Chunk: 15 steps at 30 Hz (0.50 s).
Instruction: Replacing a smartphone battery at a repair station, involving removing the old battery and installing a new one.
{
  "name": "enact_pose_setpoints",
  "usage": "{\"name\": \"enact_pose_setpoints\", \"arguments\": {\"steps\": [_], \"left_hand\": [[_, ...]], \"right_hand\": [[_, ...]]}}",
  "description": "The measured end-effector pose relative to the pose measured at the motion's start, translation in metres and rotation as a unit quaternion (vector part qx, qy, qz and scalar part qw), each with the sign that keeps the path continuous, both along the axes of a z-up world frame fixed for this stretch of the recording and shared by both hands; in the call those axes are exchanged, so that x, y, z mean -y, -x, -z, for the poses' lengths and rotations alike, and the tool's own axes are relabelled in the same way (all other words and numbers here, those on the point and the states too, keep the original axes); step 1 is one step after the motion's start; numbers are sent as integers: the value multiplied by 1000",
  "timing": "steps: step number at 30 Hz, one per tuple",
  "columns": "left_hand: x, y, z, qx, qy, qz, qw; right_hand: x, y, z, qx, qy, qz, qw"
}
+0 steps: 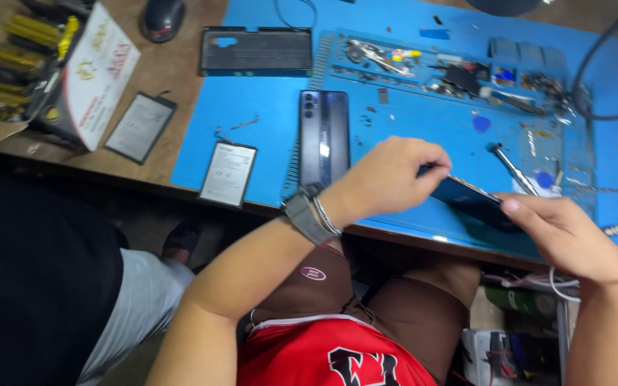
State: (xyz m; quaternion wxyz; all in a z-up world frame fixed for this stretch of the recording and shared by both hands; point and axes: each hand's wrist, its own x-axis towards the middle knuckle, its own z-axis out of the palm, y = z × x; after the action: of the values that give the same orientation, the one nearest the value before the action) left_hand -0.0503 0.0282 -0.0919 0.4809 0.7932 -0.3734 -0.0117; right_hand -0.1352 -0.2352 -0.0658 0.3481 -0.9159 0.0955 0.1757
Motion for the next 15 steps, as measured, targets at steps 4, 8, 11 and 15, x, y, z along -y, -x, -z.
{"name": "enact_pose_setpoints", "arguments": {"steps": [4, 8, 11, 15], "left_hand": [[-6, 35, 11, 57, 13, -102, 993], [-20, 81, 17, 147, 26, -123, 981], [-48, 97, 12, 203, -21, -170, 964], [-127, 90, 6, 256, -261, -389, 846]], "right_hand": [[21, 0, 21, 11, -3, -15, 1000], [44, 1, 44, 27, 22, -22, 999], [50, 2, 49, 47, 38, -37, 997], [47, 4, 48, 63, 32, -60, 996]]}}
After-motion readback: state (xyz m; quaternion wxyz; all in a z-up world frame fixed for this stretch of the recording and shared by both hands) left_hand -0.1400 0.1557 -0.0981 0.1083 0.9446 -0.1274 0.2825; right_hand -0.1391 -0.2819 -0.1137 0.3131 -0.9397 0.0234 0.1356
